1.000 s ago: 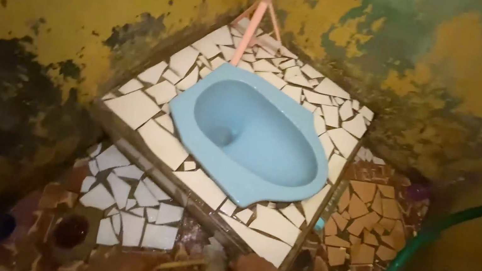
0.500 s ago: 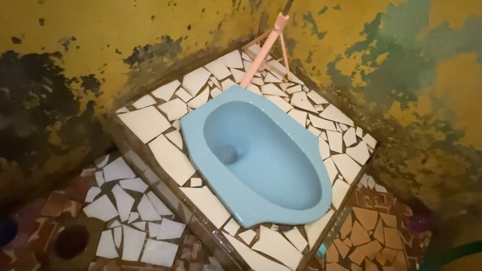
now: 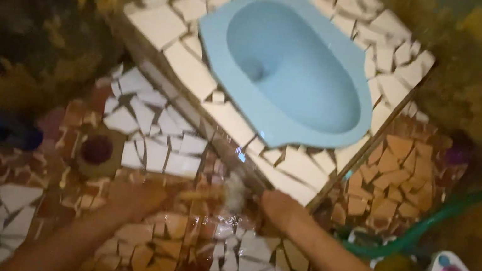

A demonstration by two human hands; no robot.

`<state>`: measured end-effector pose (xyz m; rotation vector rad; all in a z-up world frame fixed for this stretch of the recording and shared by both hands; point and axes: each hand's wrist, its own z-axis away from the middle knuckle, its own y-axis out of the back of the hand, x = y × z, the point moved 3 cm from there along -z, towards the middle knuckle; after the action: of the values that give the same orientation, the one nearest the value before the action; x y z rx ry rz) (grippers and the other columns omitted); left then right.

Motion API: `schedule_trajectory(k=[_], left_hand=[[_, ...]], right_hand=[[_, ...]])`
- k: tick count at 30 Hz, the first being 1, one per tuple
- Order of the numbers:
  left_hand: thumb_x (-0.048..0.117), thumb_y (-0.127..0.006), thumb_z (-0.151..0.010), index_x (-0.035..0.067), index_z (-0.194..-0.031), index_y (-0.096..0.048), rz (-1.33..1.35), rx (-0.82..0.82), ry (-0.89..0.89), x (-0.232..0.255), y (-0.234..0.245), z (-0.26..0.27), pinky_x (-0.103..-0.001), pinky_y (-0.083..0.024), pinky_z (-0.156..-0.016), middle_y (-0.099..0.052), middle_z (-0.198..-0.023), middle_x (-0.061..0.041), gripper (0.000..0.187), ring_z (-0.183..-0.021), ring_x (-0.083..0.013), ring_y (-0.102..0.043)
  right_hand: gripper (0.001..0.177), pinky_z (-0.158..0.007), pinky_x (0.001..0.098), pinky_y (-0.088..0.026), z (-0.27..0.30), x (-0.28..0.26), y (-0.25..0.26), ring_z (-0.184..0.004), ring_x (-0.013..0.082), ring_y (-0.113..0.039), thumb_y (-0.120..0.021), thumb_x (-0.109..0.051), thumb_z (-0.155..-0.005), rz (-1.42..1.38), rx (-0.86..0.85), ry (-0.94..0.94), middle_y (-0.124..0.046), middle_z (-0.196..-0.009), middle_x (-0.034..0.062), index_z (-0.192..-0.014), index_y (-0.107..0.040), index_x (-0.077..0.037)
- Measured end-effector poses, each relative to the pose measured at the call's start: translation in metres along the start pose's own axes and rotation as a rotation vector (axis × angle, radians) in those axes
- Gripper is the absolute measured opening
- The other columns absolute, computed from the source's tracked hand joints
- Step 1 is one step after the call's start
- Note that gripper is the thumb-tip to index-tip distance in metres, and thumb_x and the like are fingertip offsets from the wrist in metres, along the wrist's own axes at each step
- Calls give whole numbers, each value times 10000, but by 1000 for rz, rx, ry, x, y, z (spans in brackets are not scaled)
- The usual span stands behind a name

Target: Scrubbing a squat toilet and the surrounding tiled floor with a brush and rinsing with water from a hose.

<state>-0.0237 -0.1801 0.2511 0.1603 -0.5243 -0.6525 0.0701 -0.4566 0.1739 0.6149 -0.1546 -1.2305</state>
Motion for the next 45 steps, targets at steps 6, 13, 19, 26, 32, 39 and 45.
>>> schedule_trajectory(k=[6, 13, 19, 26, 32, 39, 45], left_hand=[[741, -329, -924, 118, -1437, -577, -172, -19, -12, -45, -27, -53, -544, -237, -933, -622, -1296, -109, 844, -1168, -239, -557], [732, -270, -942, 180, -1555, -483, 15, -129, 138, 25, 6, 19, -463, -299, -1244, -566, -1554, -40, 852, -1455, -259, -502], [898, -325, -804, 209, -1429, -626, 29, -81, 124, -41, -9, -33, -461, -357, -1181, -614, -1427, -97, 978, -1373, -317, -542], [834, -173, -808, 316, -1531, -445, -285, -131, 111, -118, -6, -51, -556, -204, -1276, -312, -1621, -156, 931, -1510, -360, -332], [373, -256, -1084, 333, -1595, -248, -541, -412, -249, -180, -10, -62, -377, -506, -1023, -708, -1074, -3, 513, -1099, -244, -699], [392, -211, -1082, 388, -1622, -102, -703, -261, -342, -138, -20, -48, -443, -507, -1016, -708, -1126, -101, 551, -1069, -328, -694], [596, -196, -984, 413, -1540, -431, -181, -183, 182, -187, 28, -13, -380, -463, -961, -688, -1145, -108, 630, -1029, -275, -636]], right_hand=[[324, -829, 544, -586, -1, -3, -8, -969, 462, -718, -684, -244, -862, 98, -31, 97, -741, -984, 297, -970, -789, 43], [214, -662, 445, -624, -36, 37, -35, -741, 341, -759, -647, -135, -914, 209, 12, 58, -750, -800, 219, -858, -779, 23], [254, -621, 387, -572, 0, 15, -30, -716, 315, -739, -541, -55, -969, 326, -101, 196, -751, -812, 198, -836, -754, -12], [777, -743, 358, -531, 58, -36, 13, -612, 194, -502, -75, -640, -995, -151, -276, -47, -416, -653, 4, -1363, -601, -202], [467, -720, 429, -568, 40, -43, -12, -843, 418, -730, -360, -308, -1096, 115, -180, 393, -746, -959, 255, -1034, -702, 5], [461, -715, 496, -546, 55, -69, 12, -892, 486, -708, -363, -390, -1091, 109, -198, 524, -732, -923, 275, -981, -651, -47], [471, -588, 335, -511, 61, -78, 19, -680, 272, -591, -330, -410, -1120, 89, -253, 402, -603, -797, 116, -921, -606, -84]])
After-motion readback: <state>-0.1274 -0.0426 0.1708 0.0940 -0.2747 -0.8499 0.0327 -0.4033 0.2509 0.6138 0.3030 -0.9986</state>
